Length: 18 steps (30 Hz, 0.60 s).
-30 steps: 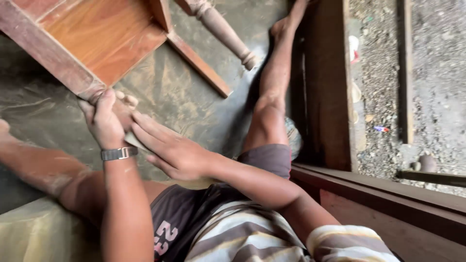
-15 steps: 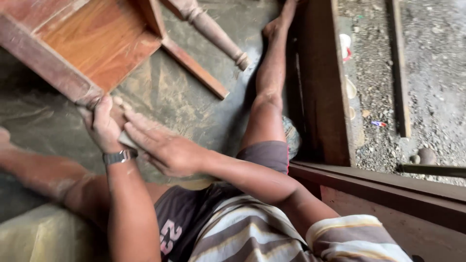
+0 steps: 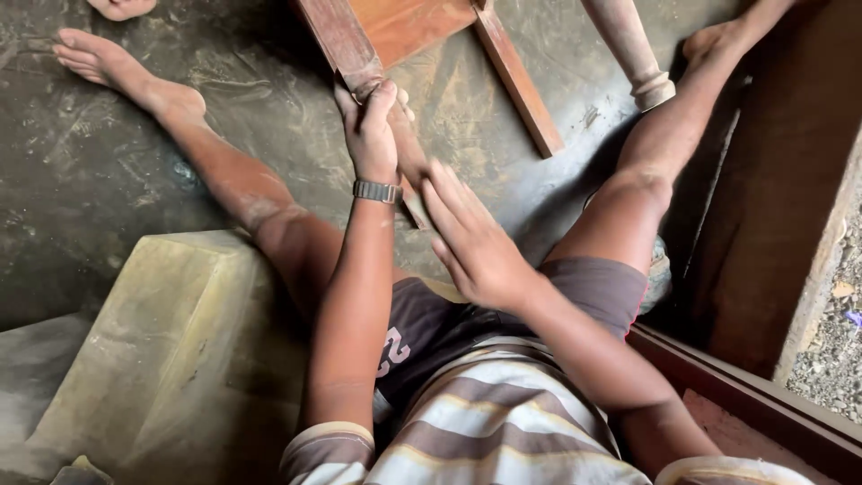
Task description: The person sits on the floor and sands the legs of a wooden chair using a sanding block. They hold the chair leg with one hand and rub the sanding block along the surface with the other, moving between different legs.
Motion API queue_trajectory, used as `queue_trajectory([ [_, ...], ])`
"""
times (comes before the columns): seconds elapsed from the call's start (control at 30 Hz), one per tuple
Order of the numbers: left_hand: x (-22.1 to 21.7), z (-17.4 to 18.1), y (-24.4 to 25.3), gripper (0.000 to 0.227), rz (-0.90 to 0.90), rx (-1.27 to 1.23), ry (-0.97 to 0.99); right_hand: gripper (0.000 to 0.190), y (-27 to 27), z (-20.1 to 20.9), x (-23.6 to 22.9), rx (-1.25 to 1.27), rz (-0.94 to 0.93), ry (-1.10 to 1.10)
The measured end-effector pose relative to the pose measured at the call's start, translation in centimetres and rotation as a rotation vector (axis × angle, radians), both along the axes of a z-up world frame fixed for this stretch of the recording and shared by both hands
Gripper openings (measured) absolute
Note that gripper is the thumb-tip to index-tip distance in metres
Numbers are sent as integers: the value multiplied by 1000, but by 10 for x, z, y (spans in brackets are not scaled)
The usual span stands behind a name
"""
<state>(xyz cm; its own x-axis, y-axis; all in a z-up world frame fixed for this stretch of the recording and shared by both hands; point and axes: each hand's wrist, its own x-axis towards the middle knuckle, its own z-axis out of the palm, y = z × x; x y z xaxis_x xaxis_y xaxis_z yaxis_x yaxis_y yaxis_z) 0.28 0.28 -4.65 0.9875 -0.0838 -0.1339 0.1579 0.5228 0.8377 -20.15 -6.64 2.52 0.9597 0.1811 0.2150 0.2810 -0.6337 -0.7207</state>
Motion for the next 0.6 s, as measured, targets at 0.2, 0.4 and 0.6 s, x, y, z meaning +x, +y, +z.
queue_trajectory([
  [0.2, -9, -1, 0, 56, 18, 39, 6, 53, 2, -28, -13, -62, -112, -58],
  [0.4, -1, 12, -2, 46, 16, 57, -41, 53, 3, -30, -21, 98, -106, -142],
  [0.6, -9, -11, 3, 46, 12, 104, -99, 55, 27, -70, -59, 244, -63, -66],
])
